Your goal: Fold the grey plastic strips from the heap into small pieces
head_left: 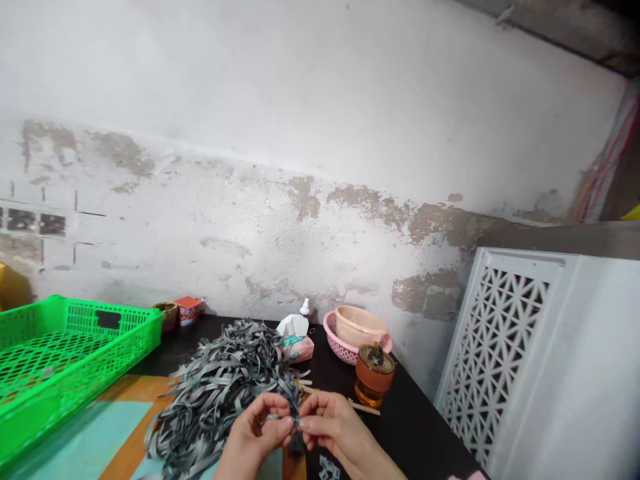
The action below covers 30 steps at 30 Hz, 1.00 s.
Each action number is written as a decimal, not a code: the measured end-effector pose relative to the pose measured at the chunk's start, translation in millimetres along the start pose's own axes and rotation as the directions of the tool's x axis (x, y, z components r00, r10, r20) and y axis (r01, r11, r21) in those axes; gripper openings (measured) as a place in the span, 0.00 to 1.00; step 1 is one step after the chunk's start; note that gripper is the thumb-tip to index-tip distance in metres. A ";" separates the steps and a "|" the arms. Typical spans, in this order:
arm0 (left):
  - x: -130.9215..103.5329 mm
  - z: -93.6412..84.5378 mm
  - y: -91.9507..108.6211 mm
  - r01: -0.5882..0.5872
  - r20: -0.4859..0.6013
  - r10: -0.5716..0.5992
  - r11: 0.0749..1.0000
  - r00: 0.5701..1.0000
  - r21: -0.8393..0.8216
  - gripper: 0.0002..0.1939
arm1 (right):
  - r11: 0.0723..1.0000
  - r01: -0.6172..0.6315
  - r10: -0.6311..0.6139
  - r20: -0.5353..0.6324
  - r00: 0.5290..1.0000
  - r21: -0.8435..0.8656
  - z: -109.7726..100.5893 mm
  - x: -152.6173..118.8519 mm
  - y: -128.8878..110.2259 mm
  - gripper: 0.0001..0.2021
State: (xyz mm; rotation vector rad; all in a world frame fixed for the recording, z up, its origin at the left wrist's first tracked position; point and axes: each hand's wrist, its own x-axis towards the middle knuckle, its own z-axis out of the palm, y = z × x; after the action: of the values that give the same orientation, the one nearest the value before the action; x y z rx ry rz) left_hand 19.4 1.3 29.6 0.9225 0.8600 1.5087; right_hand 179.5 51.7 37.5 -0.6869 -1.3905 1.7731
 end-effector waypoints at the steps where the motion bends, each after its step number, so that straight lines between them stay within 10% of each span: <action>1: -0.3 0.4 1.0 -0.013 -0.004 0.013 1.000 1.000 0.015 0.17 | 1.000 -0.003 0.003 0.004 1.000 0.017 -0.4 0.3 1.2 0.10; 30: -1.0 2.5 8.3 0.033 0.074 -0.033 0.999 0.997 -0.002 0.13 | 0.998 -0.051 0.052 -0.019 0.998 0.036 5.2 -3.2 -5.6 0.07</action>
State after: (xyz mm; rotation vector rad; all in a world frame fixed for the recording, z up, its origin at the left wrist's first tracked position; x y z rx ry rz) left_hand 18.2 -0.5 37.9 0.9518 0.8153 1.4379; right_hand 178.5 46.8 44.1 -0.7253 -1.3363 1.8218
